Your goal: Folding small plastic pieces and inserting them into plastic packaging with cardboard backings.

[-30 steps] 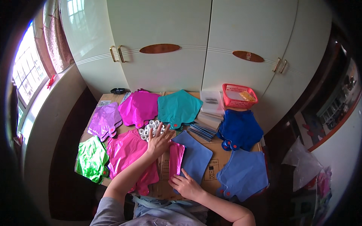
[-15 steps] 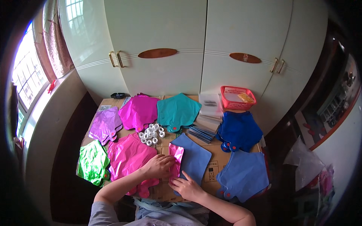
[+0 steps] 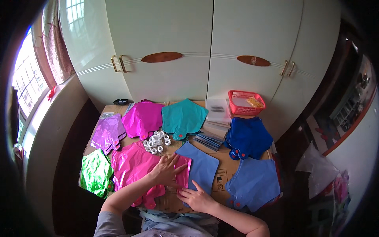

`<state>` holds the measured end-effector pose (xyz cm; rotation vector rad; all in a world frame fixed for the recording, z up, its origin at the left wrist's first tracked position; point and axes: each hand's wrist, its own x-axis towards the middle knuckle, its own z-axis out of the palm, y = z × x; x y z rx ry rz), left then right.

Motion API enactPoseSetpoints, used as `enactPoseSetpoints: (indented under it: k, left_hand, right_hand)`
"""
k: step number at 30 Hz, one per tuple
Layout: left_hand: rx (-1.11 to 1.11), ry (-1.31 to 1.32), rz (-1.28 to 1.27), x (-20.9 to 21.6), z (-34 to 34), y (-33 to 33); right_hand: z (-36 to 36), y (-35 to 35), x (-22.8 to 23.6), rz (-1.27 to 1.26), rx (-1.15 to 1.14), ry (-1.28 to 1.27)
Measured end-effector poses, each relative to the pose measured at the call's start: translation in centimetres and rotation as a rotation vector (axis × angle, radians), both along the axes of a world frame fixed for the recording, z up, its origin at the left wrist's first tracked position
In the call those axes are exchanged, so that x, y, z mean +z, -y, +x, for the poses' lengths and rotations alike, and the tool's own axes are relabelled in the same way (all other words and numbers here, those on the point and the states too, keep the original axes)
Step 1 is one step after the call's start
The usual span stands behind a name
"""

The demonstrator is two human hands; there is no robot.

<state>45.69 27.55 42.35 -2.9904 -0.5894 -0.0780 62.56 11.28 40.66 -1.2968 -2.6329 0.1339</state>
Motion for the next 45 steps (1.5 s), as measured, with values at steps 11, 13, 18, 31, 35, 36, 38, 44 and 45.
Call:
enactPoseSetpoints:
  k: [11,13,18,31,35,36,38,44,45]
  left_hand:
    - [-0.03,-0.012,-0.055,-0.5,0.2,1.4]
    - [-0.021,-0.046,-0.044,-0.8,0.1,1.6]
    - [-0.006,-0.078,-0.042,-1.0,0.5,1.8]
    - [0.087,-0.094,-0.088,-1.3,-0.4,3.5]
    - [0.092,-0.076,-0.104,-1.1,0.3,4.0]
    - [0.102,-0.083,-0.108,-1.1,0.2,4.1]
    - [0.136,-0.089,-0.118,-1.1,0.0,4.4]
    - [0.154,-0.067,-0.128,-1.1,0.3,4.7]
    - [0.16,-0.065,-0.129,-1.1,0.3,4.8]
  right_hand:
    - [2.4,0.2,0.6,-0.062,0.047,-0.156]
    - [4.5,-2.7,0.9,-0.092,-0.034,-0.361]
    - [8.9,-8.0,-1.9,0.05,-0.491,-0.36]
    - [10.1,-8.6,1.1,-0.763,-0.823,-1.056]
    - [9.8,-5.2,-2.1,-0.586,-0.782,-0.918]
    - [8.6,-4.3,-1.5,-0.451,-0.742,-0.791]
    - [5.7,-3.4,0.9,-0.385,-0.888,-0.409]
    - [4.0,-1.9,-0.9,-0.072,-0.856,-0.389]
    - [3.8,-1.6,-1.2,-0.029,-0.837,-0.4]
